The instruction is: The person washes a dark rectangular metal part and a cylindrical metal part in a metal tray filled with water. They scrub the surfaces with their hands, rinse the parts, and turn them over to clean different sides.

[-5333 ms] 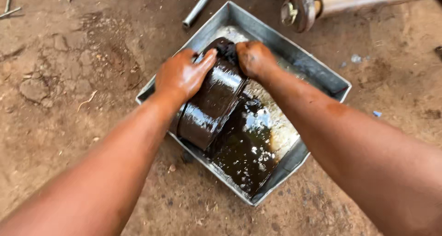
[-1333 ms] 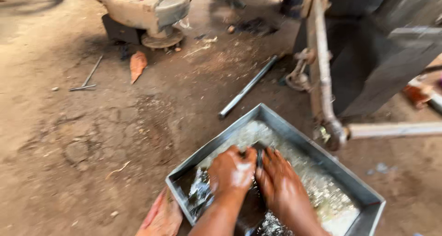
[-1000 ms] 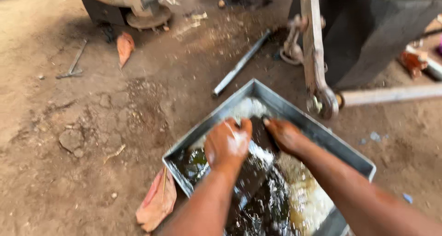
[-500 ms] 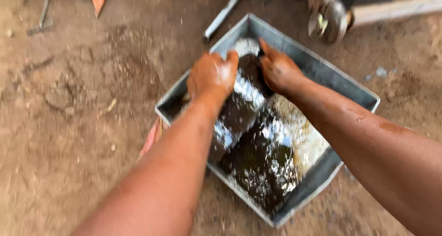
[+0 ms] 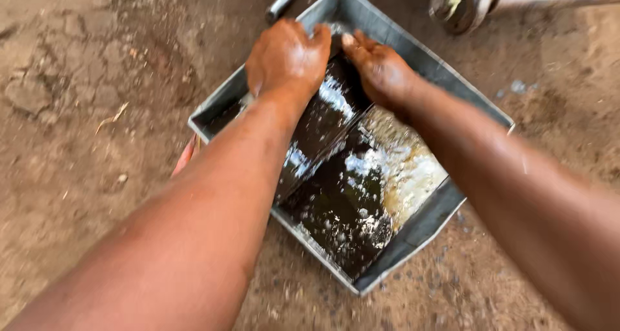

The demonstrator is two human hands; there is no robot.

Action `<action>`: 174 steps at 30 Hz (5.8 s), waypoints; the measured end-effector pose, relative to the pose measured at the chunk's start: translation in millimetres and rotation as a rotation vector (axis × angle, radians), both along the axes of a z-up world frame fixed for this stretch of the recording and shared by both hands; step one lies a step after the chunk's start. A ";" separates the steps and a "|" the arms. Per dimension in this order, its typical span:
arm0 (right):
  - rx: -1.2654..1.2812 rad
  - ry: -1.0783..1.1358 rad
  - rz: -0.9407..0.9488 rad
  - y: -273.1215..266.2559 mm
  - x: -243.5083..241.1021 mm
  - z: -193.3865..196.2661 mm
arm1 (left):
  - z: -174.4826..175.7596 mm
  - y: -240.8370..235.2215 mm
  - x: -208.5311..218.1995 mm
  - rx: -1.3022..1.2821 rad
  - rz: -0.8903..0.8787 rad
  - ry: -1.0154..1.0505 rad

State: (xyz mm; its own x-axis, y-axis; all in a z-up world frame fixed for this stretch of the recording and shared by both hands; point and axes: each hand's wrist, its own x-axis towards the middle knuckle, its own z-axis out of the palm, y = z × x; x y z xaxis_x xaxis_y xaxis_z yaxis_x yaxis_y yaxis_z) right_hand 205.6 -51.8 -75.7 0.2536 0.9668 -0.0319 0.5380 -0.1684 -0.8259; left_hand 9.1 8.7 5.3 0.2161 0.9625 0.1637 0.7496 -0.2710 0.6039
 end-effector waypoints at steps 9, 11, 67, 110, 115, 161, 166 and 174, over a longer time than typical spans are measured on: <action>-0.116 0.091 -0.071 -24.9 -6.9 11.5 | 18.3 -23.1 -20.5 -0.091 0.009 -0.005; -0.311 0.240 -0.083 -18.4 -12.1 50.5 | 22.6 -23.1 -20.6 -0.057 0.006 -0.003; 0.111 -0.011 0.427 91.4 -27.4 -17.7 | -14.3 -116.7 -16.1 -0.163 0.469 -0.359; -0.034 -0.459 -0.060 -35.6 -61.3 54.6 | -14.8 -36.8 -37.8 -0.421 -0.084 -0.108; -0.206 -0.392 -0.168 -38.1 -74.8 44.5 | -2.4 -28.1 -18.0 -0.436 -0.063 -0.069; 0.578 -0.894 0.259 -67.8 -127.7 29.4 | -88.1 -71.2 -71.7 -0.269 0.076 -0.461; 0.349 -0.862 0.190 -35.7 -84.0 26.4 | -103.9 -75.3 -84.6 -0.447 0.164 -0.328; 0.564 -0.796 0.091 -66.1 -142.7 25.2 | -121.7 -68.9 -75.8 -0.433 0.207 -0.402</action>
State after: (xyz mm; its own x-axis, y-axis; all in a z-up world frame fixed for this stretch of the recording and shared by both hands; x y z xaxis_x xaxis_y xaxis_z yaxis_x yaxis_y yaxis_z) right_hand 62.9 -117.9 -50.5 -0.0757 0.8047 0.5888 0.9641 0.2097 -0.1626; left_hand -66.6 -60.2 -116.4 0.0209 0.9752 -0.2204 0.4516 0.1874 0.8723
